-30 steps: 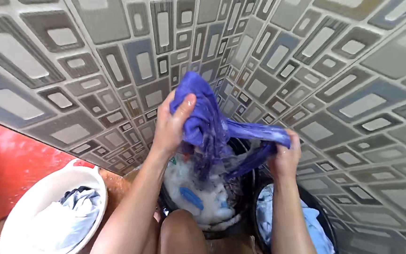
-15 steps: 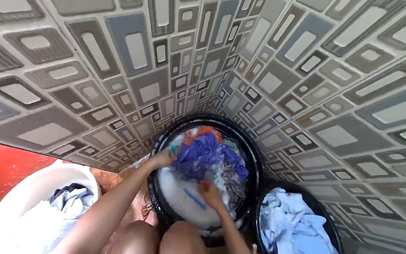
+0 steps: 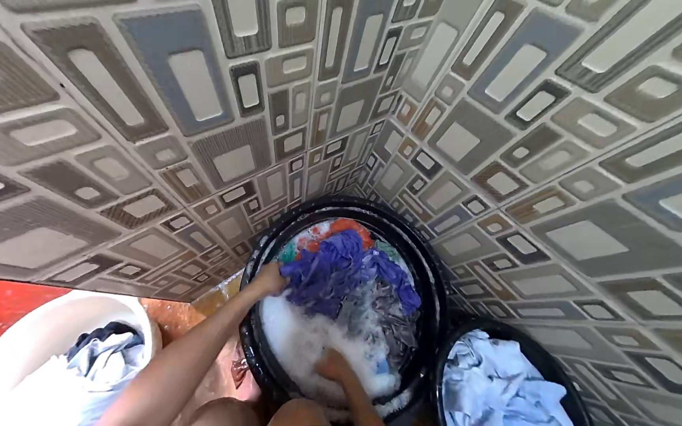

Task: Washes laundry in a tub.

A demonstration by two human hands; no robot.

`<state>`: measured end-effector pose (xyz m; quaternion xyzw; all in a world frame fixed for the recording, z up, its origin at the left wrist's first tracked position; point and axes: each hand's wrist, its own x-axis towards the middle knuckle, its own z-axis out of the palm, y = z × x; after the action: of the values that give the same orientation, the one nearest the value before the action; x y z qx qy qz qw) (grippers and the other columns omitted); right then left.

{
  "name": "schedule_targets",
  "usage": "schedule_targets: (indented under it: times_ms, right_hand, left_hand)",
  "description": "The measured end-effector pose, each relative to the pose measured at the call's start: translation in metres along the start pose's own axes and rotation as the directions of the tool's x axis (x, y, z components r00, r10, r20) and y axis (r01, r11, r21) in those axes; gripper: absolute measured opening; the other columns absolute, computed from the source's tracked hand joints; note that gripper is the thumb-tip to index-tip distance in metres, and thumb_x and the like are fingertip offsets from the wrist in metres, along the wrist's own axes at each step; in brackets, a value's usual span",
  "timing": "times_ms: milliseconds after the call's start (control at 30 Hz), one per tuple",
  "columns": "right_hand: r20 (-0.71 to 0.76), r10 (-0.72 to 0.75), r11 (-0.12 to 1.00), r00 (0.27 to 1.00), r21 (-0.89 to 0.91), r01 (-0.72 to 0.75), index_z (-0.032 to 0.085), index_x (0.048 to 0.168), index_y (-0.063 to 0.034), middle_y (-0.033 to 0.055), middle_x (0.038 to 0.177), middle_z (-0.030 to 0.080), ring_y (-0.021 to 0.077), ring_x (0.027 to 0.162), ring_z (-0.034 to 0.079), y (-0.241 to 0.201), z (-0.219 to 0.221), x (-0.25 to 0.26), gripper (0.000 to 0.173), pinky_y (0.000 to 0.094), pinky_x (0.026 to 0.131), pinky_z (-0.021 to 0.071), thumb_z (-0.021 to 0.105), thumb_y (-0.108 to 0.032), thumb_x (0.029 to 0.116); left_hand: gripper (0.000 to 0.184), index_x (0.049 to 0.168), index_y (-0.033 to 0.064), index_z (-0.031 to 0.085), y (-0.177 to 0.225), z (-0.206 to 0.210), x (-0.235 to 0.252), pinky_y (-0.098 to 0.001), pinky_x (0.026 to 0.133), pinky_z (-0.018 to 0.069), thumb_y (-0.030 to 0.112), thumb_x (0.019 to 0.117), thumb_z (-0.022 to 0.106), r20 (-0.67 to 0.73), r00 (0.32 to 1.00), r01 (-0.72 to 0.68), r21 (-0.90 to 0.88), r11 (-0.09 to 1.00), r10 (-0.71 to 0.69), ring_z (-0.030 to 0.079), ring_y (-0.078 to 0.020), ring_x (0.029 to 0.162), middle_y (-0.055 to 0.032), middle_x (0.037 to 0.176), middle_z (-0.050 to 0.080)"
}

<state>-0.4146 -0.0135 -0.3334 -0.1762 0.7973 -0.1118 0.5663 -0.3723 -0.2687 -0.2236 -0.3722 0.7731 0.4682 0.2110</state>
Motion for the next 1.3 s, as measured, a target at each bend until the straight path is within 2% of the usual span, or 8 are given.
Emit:
schedule_targets:
  times_ms: [267,400,533,633,767,900,1167,1300]
  right_hand:
    - [-0.493,-0.061,0.506,0.868,0.735,0.452,0.059,0.123,0.0092,0.0152,0.094,0.069,0.0194,0.078,0.067,0.054,-0.013,-0.025,0.039,0.0393,0.073,0.0589,0.066,-0.018,0.0961]
    - [-0.487,-0.21,0.005,0.848,0.867,0.499,0.044,0.14,-0.0016,0.0126,0.109,0.072,0.0191,0.093,0.073,0.013,-0.028,-0.031,0.041,0.0361,0.079,0.0622,0.029,-0.018,0.1052]
    - [-0.617,-0.223,0.564,0.755,0.55,0.616,0.04,0.15,0.0074,0.0196,0.15,0.051,0.0226,0.136,0.051,-0.044,-0.044,-0.016,0.051,0.0368,0.115,0.0408,0.052,0.003,0.1009]
    - [-0.549,-0.4,0.907,0.734,-0.122,0.404,0.058,0.141,0.0035,0.0226,0.166,0.028,0.0415,0.156,0.018,-0.049,-0.068,0.045,0.051,0.0613,0.125,0.0104,0.063,-0.02,0.0966]
    - [-0.362,-0.302,0.95,0.882,-0.185,0.25,0.07,0.123,0.0002,0.0231,0.132,0.065,0.0388,0.13,0.057,-0.067,-0.074,0.041,0.035,0.057,0.112,0.0405,0.056,-0.025,0.1041]
    - [-0.382,-0.237,0.915,0.893,0.222,0.337,0.069,0.114,0.0091,0.0279,0.11,0.069,0.0375,0.105,0.066,-0.05,-0.04,0.007,0.027,0.0533,0.097,0.0493,0.057,-0.013,0.1035]
    - [-0.825,-0.013,0.649,0.566,0.423,0.632,0.045,0.137,0.0148,0.0218,0.119,0.062,0.0138,0.107,0.061,-0.043,-0.098,-0.195,0.039,0.0297,0.097,0.0502,0.033,-0.008,0.1091]
    - [-0.92,-0.112,0.385,0.376,0.309,0.87,0.054,0.112,-0.0034,-0.0032,0.086,0.066,0.0015,0.079,0.065,-0.019,-0.181,-0.249,0.039,0.0207,0.073,0.0573,0.018,-0.02,0.1094]
  left_hand:
    - [0.019,0.11,0.0105,0.066,0.05,-0.107,-0.143,-0.0236,0.064,0.056,0.001,0.0934,0.063,-0.459,0.722,-0.651,-0.199,0.732,0.517,0.065,-0.0048,0.071,0.0016,0.088,0.07]
    - [0.031,0.129,0.018,0.056,0.027,-0.072,-0.129,-0.0302,0.078,0.06,0.029,0.1124,0.032,-0.623,0.765,-0.637,-0.692,0.341,0.165,0.068,-0.0083,0.089,0.003,0.102,0.069]
    - [0.042,0.091,0.015,0.056,-0.006,-0.008,-0.107,-0.0273,0.051,0.0521,0.039,0.1106,0.028,-0.134,0.982,-0.119,-0.986,0.117,-0.133,0.061,-0.0096,0.057,0.0009,0.067,0.062]
    - [0.032,0.085,0.0093,0.05,-0.021,-0.013,-0.102,-0.0192,0.055,0.0509,0.016,0.1112,0.034,-0.345,0.91,-0.257,-0.905,0.338,-0.23,0.052,-0.0045,0.052,0.0052,0.06,0.049]
    - [0.032,0.101,-0.0036,0.059,-0.037,-0.047,-0.117,-0.0244,0.07,0.0568,0.012,0.1117,0.034,-0.592,0.795,-0.381,-0.658,0.65,-0.133,0.064,-0.0079,0.07,-0.0023,0.08,0.063]
    - [0.038,0.135,-0.0067,0.051,-0.054,-0.008,-0.113,-0.0351,0.085,0.0561,0.021,0.1106,0.043,-0.006,0.988,0.112,-0.638,0.762,-0.151,0.068,-0.0184,0.089,-0.0156,0.107,0.068]
    - [0.047,0.143,-0.0069,0.045,-0.043,0.07,-0.021,-0.0492,0.094,0.0472,0.029,0.1132,0.036,-0.033,0.929,0.189,-0.813,0.551,-0.368,0.057,-0.0345,0.11,-0.0289,0.132,0.054]
    - [0.035,0.128,-0.0128,0.05,-0.036,0.064,-0.019,-0.0352,0.088,0.0482,0.01,0.112,0.029,-0.162,0.953,-0.027,-0.887,0.46,-0.257,0.061,-0.0211,0.098,-0.0232,0.12,0.063]
